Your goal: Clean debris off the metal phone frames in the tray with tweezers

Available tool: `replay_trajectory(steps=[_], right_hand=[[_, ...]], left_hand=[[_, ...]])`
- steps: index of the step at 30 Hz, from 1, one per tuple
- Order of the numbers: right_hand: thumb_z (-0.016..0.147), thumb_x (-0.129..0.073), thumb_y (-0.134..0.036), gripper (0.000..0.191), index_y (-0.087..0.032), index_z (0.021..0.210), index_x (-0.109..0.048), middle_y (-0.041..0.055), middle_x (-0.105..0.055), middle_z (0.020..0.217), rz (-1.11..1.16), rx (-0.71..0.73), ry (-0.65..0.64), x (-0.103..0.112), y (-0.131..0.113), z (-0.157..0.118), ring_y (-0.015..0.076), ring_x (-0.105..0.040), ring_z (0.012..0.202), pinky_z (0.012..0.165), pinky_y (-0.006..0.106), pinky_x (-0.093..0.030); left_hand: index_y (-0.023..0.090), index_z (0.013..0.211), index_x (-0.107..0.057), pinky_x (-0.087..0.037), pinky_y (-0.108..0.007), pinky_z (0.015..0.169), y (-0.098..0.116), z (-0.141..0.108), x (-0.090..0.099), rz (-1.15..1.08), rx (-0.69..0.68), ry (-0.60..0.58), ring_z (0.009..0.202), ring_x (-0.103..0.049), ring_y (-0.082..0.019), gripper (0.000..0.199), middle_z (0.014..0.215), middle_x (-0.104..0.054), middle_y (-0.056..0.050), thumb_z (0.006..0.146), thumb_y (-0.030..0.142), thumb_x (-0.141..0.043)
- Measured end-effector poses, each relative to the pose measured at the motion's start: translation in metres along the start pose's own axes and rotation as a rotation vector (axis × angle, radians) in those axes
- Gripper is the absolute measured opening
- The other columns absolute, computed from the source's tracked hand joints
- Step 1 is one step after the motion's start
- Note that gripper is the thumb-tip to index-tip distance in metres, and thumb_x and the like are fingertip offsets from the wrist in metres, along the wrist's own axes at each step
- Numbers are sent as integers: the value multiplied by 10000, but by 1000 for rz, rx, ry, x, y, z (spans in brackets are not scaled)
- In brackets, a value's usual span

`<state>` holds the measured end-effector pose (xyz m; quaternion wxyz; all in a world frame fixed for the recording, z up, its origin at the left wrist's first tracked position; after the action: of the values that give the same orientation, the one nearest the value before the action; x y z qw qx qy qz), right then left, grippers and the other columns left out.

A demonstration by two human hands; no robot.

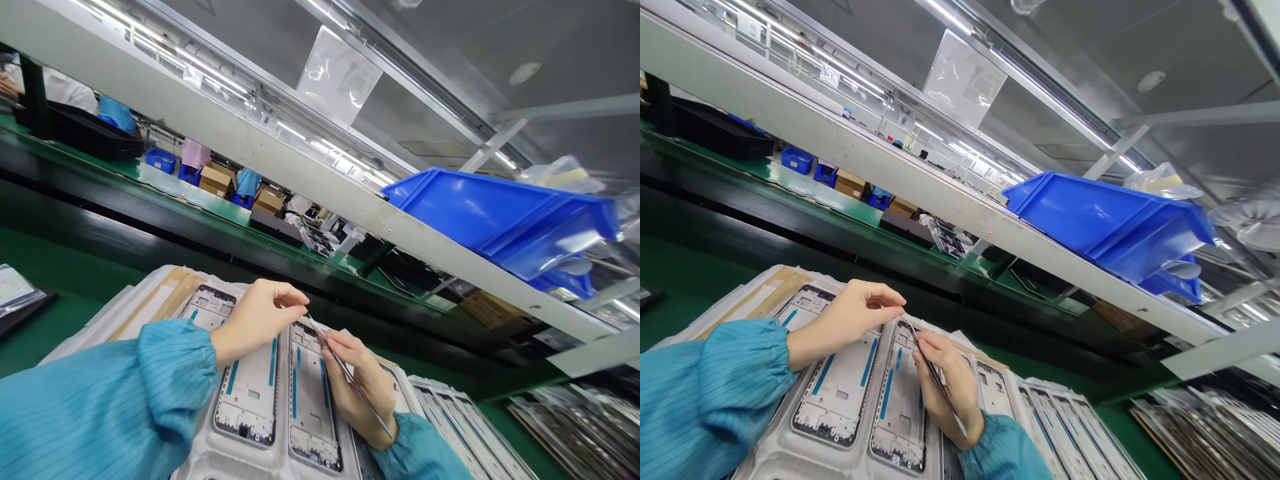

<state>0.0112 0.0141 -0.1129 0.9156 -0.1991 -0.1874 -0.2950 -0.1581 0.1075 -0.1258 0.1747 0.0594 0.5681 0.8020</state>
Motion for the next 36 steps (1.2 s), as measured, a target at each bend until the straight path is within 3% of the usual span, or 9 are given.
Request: replay_trajectory(steps=[8,13,17,24,30,36], right_hand=[[918,-664,-209,62,-233,866,-685,39,-754,879,278,-334,51,-2,13,8,186,-744,696,589,289,-631],[891,-721,-282,109,-236,793,-706,40,-750,878,407,-503,60,-3,25,5,181,-717,662,592,300,-612],[849,-770,-355,156,-250,746,-720,32,-745,863,481,-615,57,-6,32,1,185,-707,663,600,305,-606],[788,-825,-421,200,-265,699,-736,19,-744,820,576,-724,79,-10,37,1,166,-712,687,635,260,-600],[738,-864,-421,198,-267,687,-751,29,-755,839,616,-789,95,-12,38,2,166,-713,670,605,251,-592],[696,-887,-438,225,-258,660,-757,44,-759,807,652,-855,89,-15,42,0,165,-697,644,581,253,-576]], left_hand=[[317,977,-745,-518,-397,730,-8,4,2,-22,12,5,726,-703,-259,368,742,-783,-7,610,298,-763],[310,1020,-729,-525,-394,702,-15,8,0,94,-4,-29,722,-717,-263,398,764,-790,-27,626,368,-744],[300,980,-696,-549,-400,722,-7,4,-1,167,-23,-38,758,-726,-266,287,794,-792,-11,700,363,-686],[277,821,-652,-520,-340,628,1,1,-1,228,-61,-28,698,-713,-229,128,747,-782,-13,703,321,-679],[264,910,-677,-528,-332,669,-4,2,-3,318,-87,-49,737,-724,-214,177,786,-785,-34,756,330,-619],[267,1075,-690,-520,-339,651,-8,5,-6,415,-229,-95,719,-730,-215,323,798,-785,-67,796,340,-545]])
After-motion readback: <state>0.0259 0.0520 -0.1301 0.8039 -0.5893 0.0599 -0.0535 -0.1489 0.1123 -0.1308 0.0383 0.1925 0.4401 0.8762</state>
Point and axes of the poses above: each hand's wrist, its own z-axis towards the middle knuckle, its own x-axis out of the back of the hand, y = z × x, the point moved 6 cm from there along z, towards the middle knuckle
